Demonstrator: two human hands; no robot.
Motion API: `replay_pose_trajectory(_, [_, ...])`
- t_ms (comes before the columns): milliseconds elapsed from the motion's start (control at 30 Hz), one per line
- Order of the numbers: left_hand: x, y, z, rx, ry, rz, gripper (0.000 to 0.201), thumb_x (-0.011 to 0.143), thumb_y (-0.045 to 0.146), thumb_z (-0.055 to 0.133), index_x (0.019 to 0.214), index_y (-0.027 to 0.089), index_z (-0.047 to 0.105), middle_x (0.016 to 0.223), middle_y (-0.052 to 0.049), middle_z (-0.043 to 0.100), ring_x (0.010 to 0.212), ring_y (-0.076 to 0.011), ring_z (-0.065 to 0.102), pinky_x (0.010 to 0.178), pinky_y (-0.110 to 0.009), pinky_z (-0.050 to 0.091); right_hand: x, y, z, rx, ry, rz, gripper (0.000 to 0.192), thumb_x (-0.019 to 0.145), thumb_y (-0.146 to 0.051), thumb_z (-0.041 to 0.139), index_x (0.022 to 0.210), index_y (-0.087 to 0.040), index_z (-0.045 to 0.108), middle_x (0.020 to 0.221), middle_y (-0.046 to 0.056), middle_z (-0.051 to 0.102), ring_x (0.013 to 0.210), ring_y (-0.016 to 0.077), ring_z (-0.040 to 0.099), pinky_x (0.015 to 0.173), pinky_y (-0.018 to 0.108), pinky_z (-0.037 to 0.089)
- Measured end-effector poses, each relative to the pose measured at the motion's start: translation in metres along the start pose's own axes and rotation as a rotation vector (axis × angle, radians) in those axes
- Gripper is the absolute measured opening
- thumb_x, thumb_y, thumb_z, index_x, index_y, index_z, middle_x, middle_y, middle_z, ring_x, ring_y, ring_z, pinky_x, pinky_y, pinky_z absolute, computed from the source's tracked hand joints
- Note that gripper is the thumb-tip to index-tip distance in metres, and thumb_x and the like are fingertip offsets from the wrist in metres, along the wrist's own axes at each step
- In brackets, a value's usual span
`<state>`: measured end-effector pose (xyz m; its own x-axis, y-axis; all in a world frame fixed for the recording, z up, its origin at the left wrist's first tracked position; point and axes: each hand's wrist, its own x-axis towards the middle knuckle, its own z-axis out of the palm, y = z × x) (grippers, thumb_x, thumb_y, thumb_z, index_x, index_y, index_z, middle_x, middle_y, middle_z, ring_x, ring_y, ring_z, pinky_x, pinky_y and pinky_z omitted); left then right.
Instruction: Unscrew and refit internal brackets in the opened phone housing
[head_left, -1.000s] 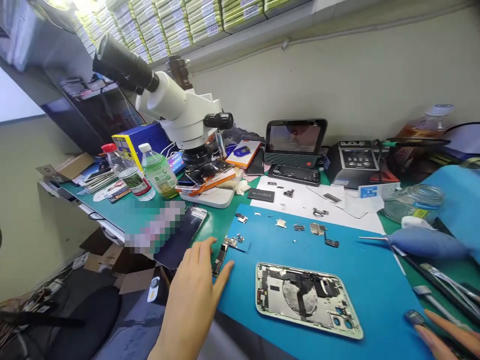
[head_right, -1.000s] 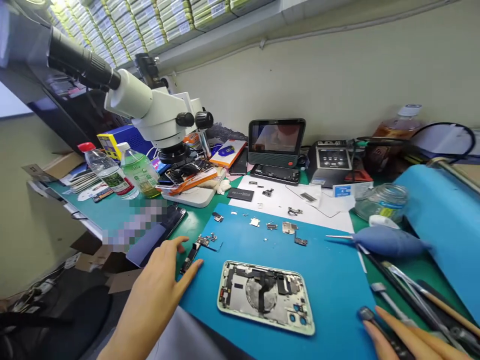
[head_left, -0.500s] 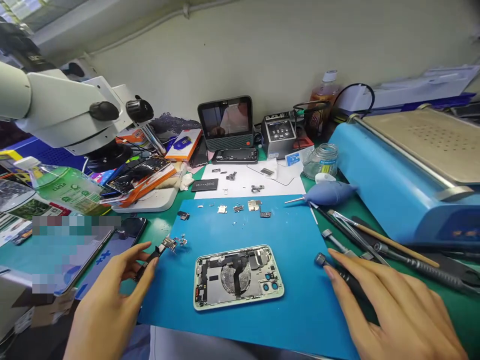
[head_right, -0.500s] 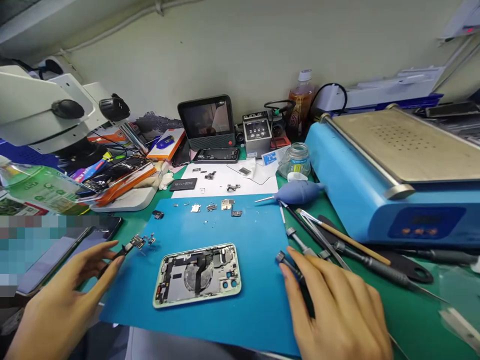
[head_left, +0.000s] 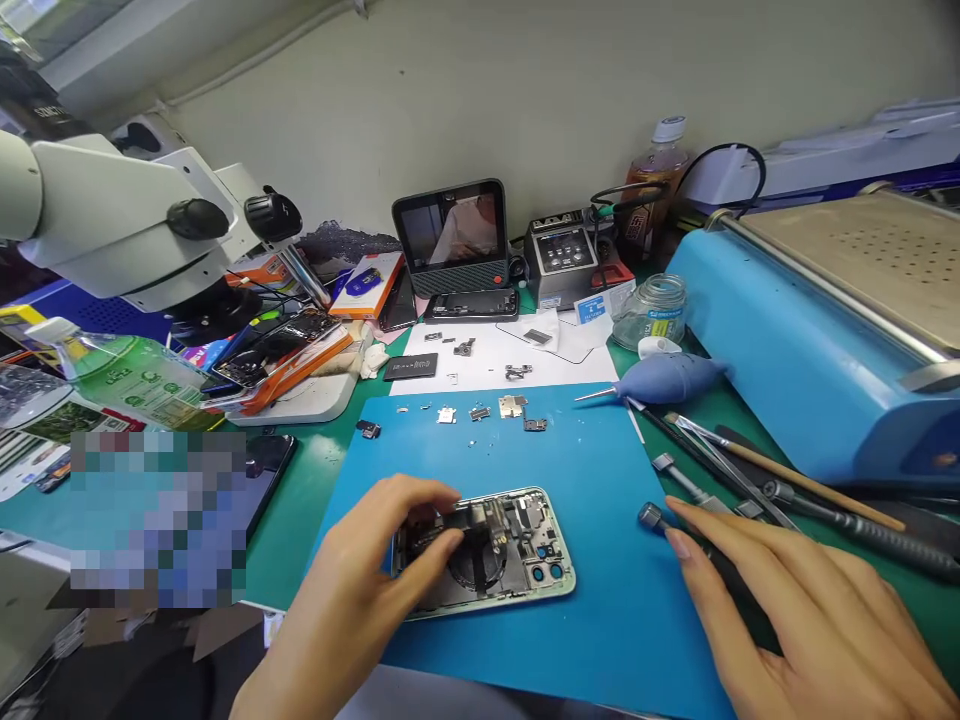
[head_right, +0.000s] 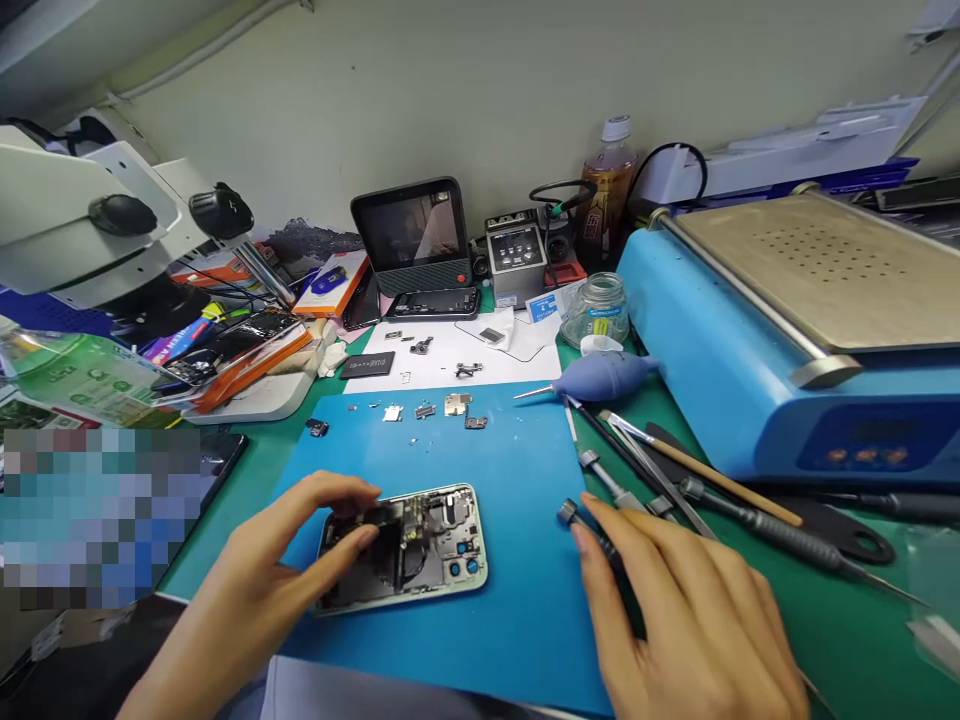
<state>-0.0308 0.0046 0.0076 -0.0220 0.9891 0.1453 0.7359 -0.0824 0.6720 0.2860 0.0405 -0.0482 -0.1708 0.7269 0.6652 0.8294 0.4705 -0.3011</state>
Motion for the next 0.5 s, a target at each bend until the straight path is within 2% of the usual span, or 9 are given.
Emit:
replay_pose_trajectory(133, [0.001,0.002,0.008,-0.02,-0.069,0.043,0.016,0.112,0.031,0.067,0.123,0.04,0.072,0.118,0.005,0.078,0.11,-0.0184,0.075,0.09,-0.027,0.061,0.002,-0.003,-0.002,-0.017,-0.001,0.019,0.025,0.111,-0.028,0.068,0.135,-0.023,0.074,0.121,0.009,0.079,0.111,0.0295,0.069,0.106,0.045,0.049])
replay_pose_trajectory(333, [0.002,-0.006,0.015,-0.025,-0.083,0.059,0.017,0.113,0.029,0.066,0.125,0.041,0.07,0.118,0.005,0.076,0.111,-0.0187,0.072,0.094,-0.029,0.057,0.0,-0.001,-0.003,0.009,-0.007,0.012,0.025,0.112,-0.027,0.066,0.136,-0.022,0.073,0.121,0.009,0.078,0.112,0.0297,0.069,0.107,0.046,0.047])
replay_pose_trajectory(500, [0.005,-0.008,0.019,0.02,-0.042,0.109,0.02,0.112,0.028,0.069,0.127,0.042,0.068,0.116,0.008,0.077,0.109,-0.0171,0.071,0.092,-0.028,0.056,0.001,0.0,-0.003,0.018,-0.026,0.006,0.026,0.113,-0.028,0.064,0.137,-0.022,0.072,0.122,0.009,0.077,0.112,0.029,0.069,0.107,0.044,0.046])
